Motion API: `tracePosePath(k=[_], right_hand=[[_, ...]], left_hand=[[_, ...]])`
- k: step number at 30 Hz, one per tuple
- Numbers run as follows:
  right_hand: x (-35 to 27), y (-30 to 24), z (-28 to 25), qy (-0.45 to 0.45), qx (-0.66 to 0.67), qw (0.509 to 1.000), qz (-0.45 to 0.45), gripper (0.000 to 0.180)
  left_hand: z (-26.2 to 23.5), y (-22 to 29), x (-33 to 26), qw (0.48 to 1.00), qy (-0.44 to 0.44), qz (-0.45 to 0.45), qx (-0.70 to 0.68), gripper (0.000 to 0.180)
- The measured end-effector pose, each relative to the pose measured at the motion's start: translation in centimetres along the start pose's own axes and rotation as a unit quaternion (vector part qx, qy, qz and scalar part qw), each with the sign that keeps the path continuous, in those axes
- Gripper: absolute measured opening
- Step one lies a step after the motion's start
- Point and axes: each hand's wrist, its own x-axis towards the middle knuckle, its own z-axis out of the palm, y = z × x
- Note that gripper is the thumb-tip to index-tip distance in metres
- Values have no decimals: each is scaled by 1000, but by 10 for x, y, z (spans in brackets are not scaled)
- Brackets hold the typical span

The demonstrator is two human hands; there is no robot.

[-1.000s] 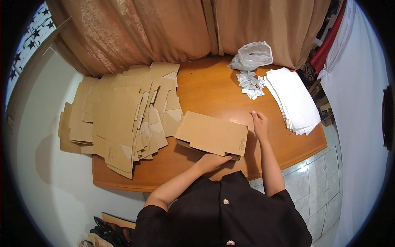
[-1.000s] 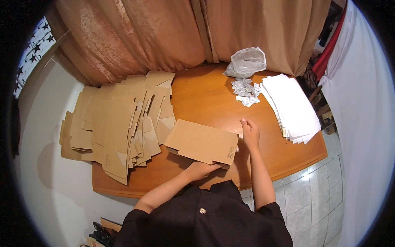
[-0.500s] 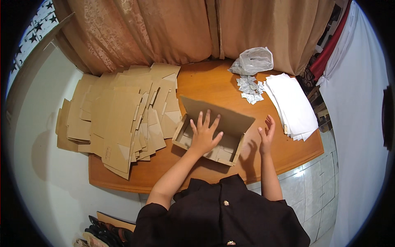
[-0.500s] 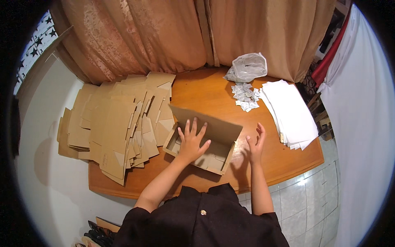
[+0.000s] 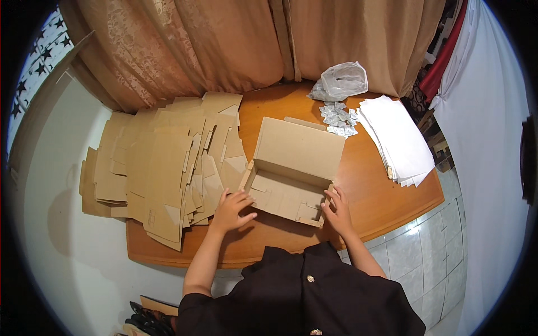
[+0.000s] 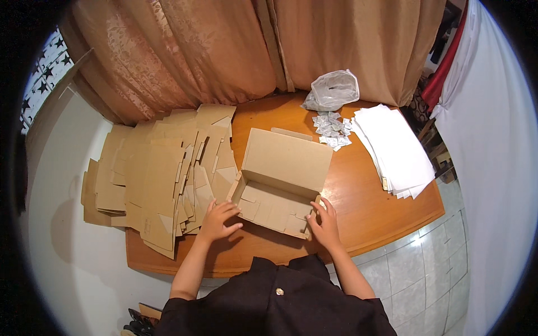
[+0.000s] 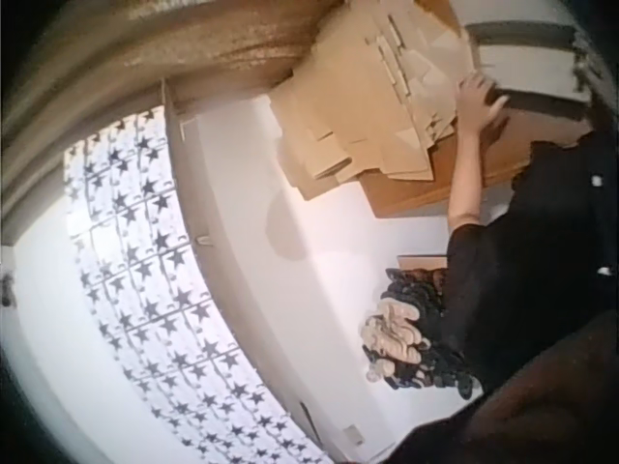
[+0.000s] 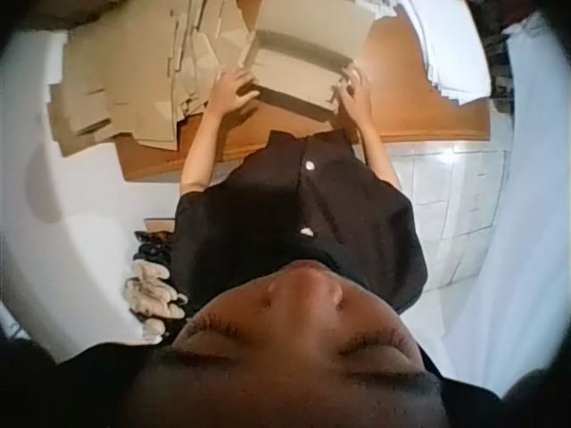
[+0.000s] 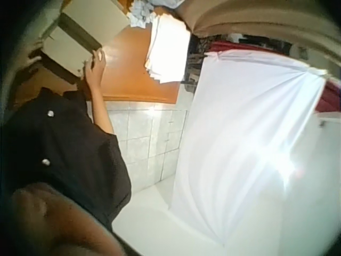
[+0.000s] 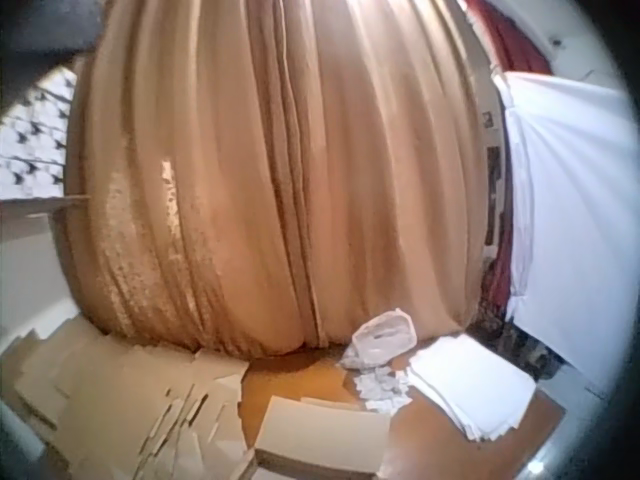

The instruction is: The recorder assembles cardboard shoe boxes and places them on a shelf.

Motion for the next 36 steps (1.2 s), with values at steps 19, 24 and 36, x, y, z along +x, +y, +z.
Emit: tracePosePath(k=[19,24,36], right_hand=[[-42,-21,-2,9,-227,972,-56,28],[-27,-22,-26,54,-137,988,-55,23],[42,165,-192,264,-348,898,46,12]], left_hand=[[64,47,30,992,87,65,-63,15],[72,61,31,993,88,27,-71,16],[99,195,80,965,239,-76,-80,14]])
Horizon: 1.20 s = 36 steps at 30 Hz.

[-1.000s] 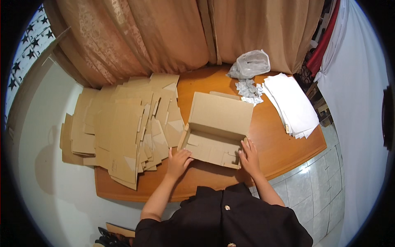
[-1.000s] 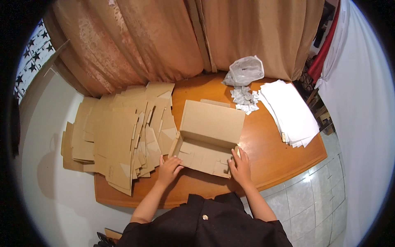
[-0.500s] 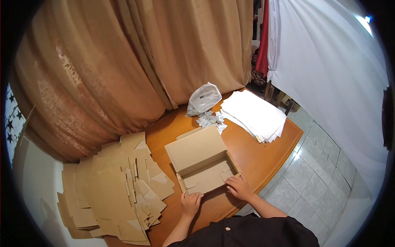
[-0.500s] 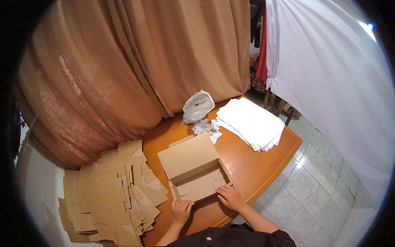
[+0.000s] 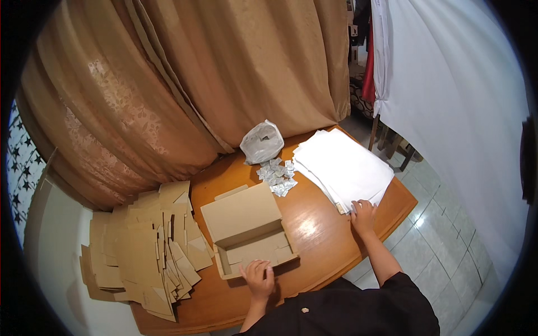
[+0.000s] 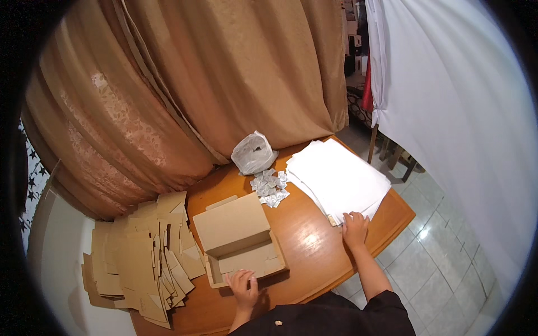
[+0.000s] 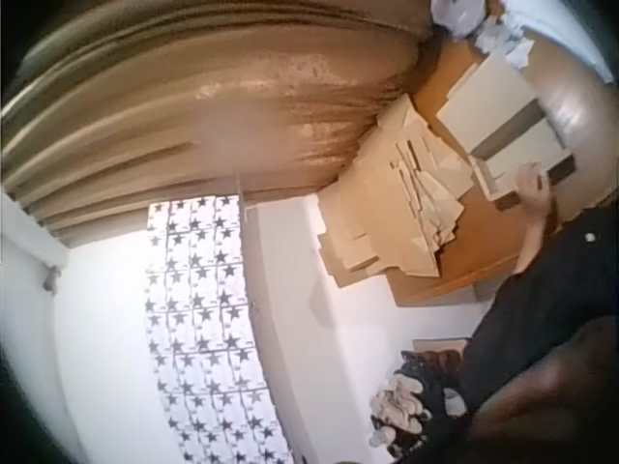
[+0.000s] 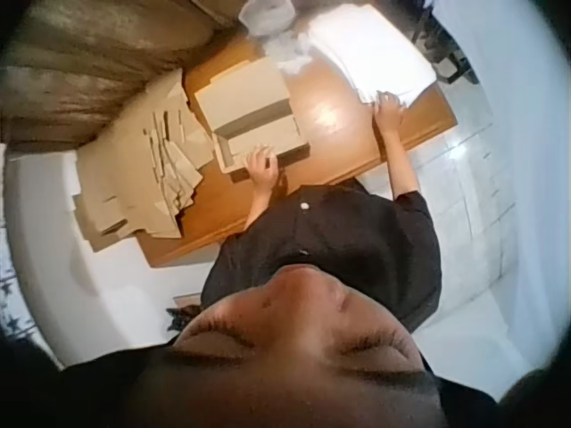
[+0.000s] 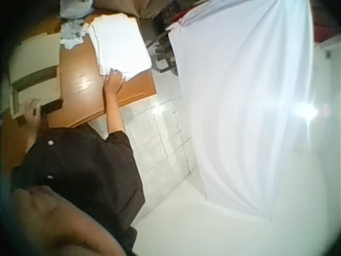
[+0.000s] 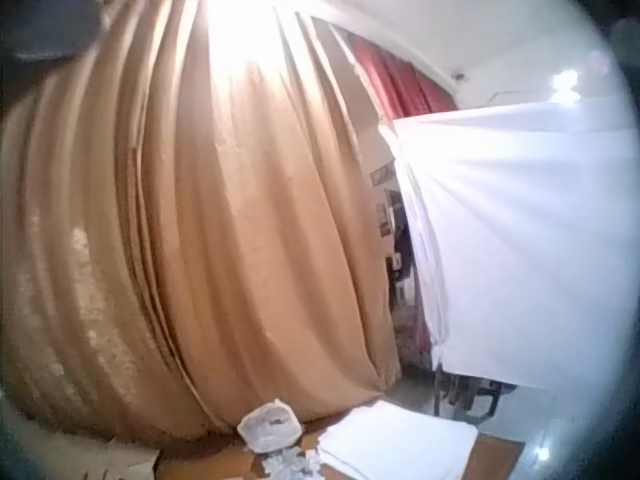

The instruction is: The recorder assembles cardboard shoe boxes and places them on a shelf.

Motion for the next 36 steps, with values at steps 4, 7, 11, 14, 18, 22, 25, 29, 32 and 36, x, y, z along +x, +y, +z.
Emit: tracePosePath(k=[4,7,11,14,18,22,25,29,32,36], right_hand=[[17,35,6,-35,-7,998,-57,3],[23,19,-13,-21,55,996,-66,4],[12,-34,-56,-47,182,974,-126,5],[12,-52,-87,-97,219,951,-196,6],[20,-69,-135,-135,259,927,-234,11],[38,-84,-174,28,206,968,-140,28],[39,-86,-178,132,325,936,28,39],[37,-109,-166,115,433,886,118,45],[25,-132,-158,67,355,932,9,54],[32,-192,-155,-20,331,942,-56,65]], left_hand=[[28,47,19,998,-6,54,-32,12],[45,63,35,995,-32,41,-83,14],[75,84,64,914,-161,-223,-299,26],[89,109,104,986,-93,109,-82,32],[87,103,145,940,-202,264,-76,21],[63,103,170,917,-286,9,-278,13],[34,94,186,901,-168,-78,-392,16],[-12,67,203,834,-106,-136,-523,19],[-46,48,205,847,-73,-140,-508,20],[-80,20,195,851,-13,-149,-503,20]])
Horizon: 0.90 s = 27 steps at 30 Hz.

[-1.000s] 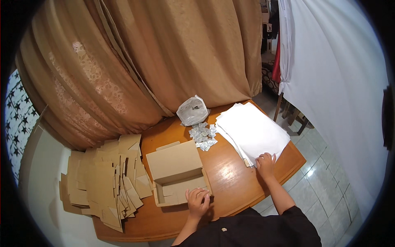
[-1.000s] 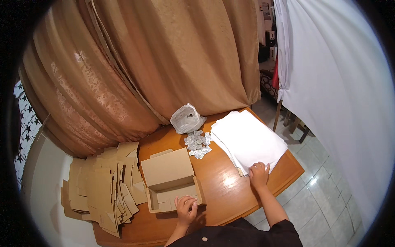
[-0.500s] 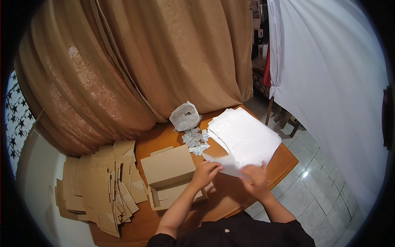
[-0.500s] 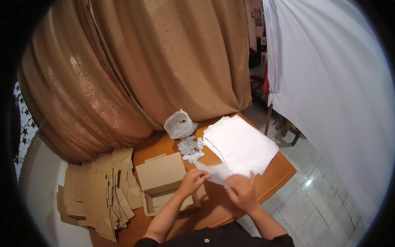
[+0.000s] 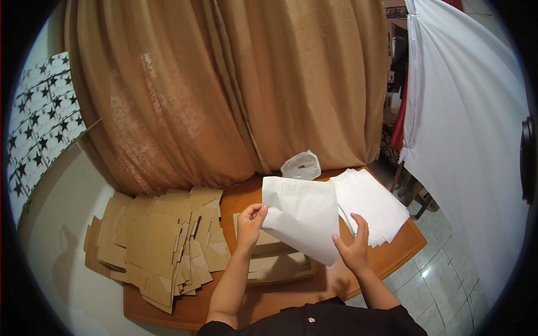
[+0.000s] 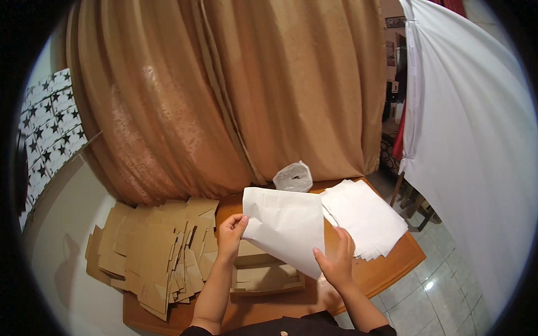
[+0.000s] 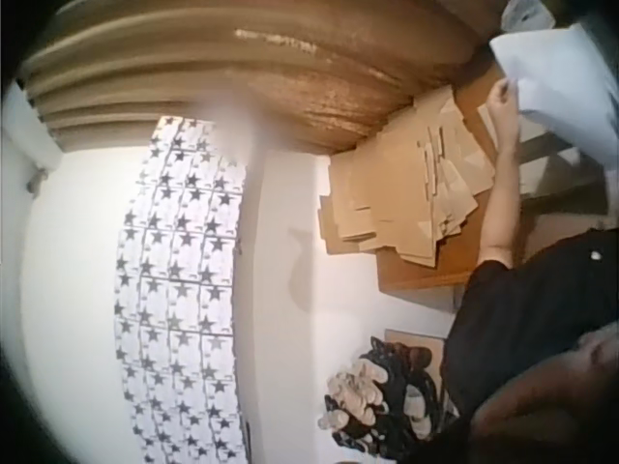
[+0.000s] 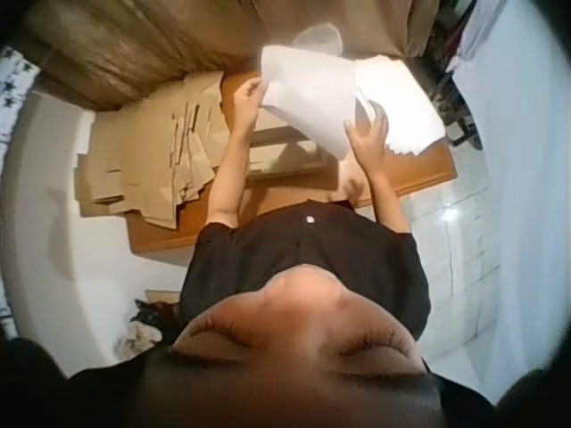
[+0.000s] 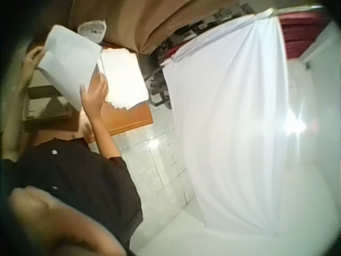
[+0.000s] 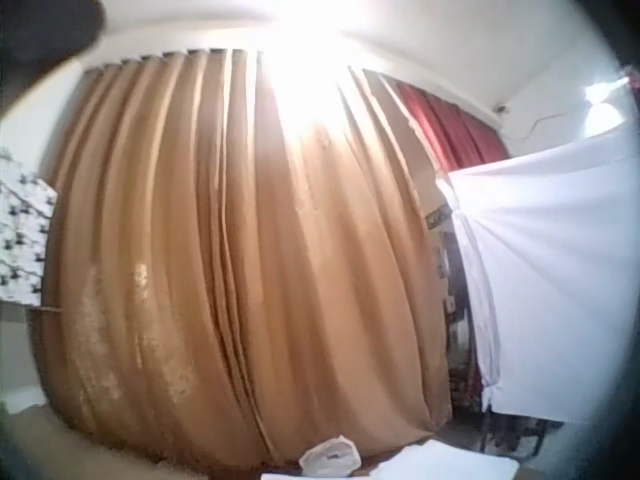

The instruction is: The recorder assembles cardboard shoe boxes and places them on a shelf.

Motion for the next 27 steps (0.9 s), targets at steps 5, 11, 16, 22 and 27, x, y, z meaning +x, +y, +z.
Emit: tracePosePath(k=[5,11,16,22,27], right_hand=[[19,40,59,-184,337,893,233,75],[21,21,82,-402,520,702,275,32],[24,-24,70,-289,549,722,306,14],[29,-17,68,-255,476,792,286,15],[11,1,105,-30,95,995,3,36]], left_hand=[[-36,20,-9,998,37,6,-59,20],[-81,53,-23,994,91,11,-60,23],[-102,70,-27,992,120,-3,-36,24],[-99,65,-18,993,115,-21,-13,21],[-95,39,-9,992,120,-45,10,18]])
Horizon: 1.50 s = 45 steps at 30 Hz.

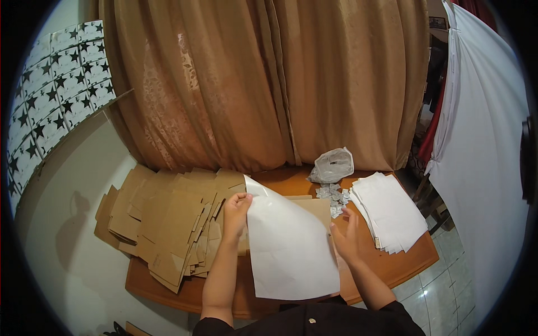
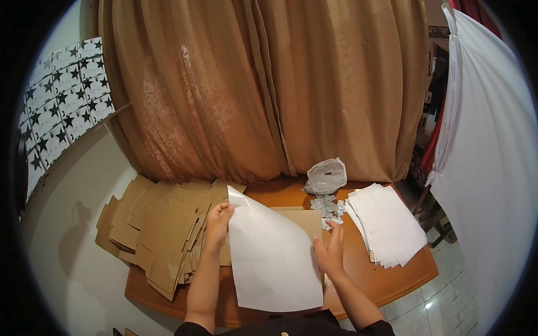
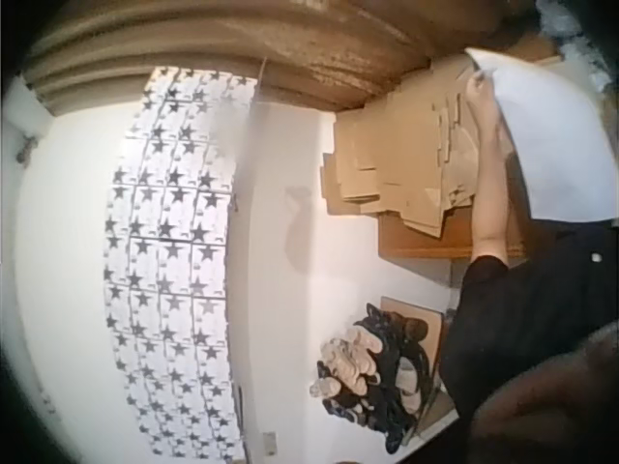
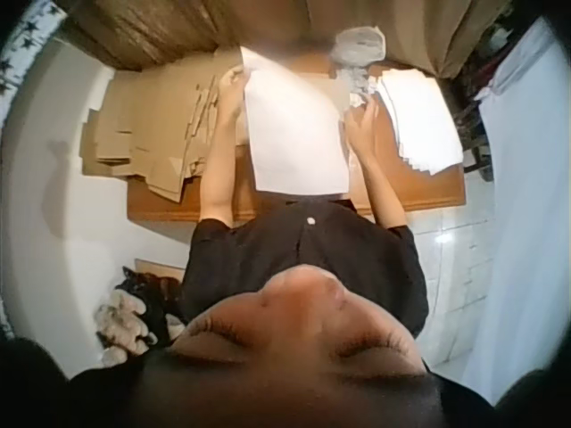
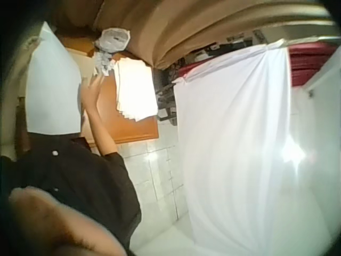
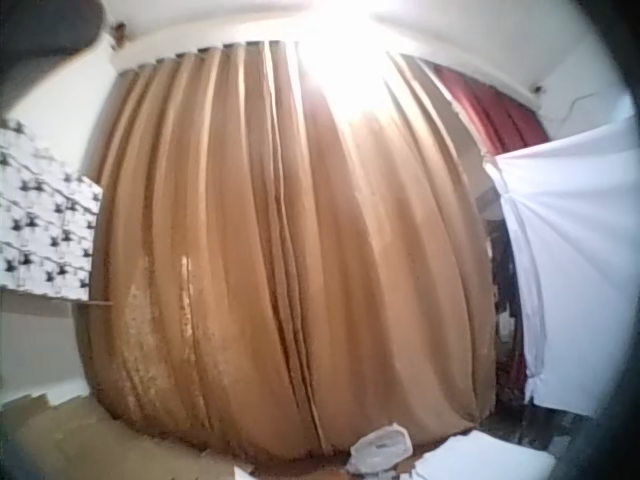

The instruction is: The recorder assembles cardboard shoe boxes and places them on a shelf.

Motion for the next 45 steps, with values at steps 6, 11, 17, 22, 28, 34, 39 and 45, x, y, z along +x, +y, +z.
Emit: tracePosePath(k=[6,11,17,22,28,34,39,45], right_hand=[[-9,-70,12,-256,238,935,50,62],[-6,-77,13,-234,489,806,238,62],[-2,-5,14,-229,656,606,387,51],[-15,19,37,-167,693,529,461,55],[-17,72,80,-186,385,824,372,70],[-30,95,100,-225,154,925,264,52],[-50,77,99,-249,-53,960,120,52],[-65,83,98,-286,-1,921,266,58]], left_hand=[[73,4,-46,998,-57,35,-11,20],[93,4,-72,956,-281,75,41,51],[71,-18,-67,948,-301,82,57,54],[46,-89,-51,851,-296,164,401,56],[38,-154,-40,852,-306,100,413,58],[2,-164,-35,836,-216,142,485,61],[-77,-174,-27,880,191,-8,435,62],[-101,-161,-13,968,33,-166,186,30]])
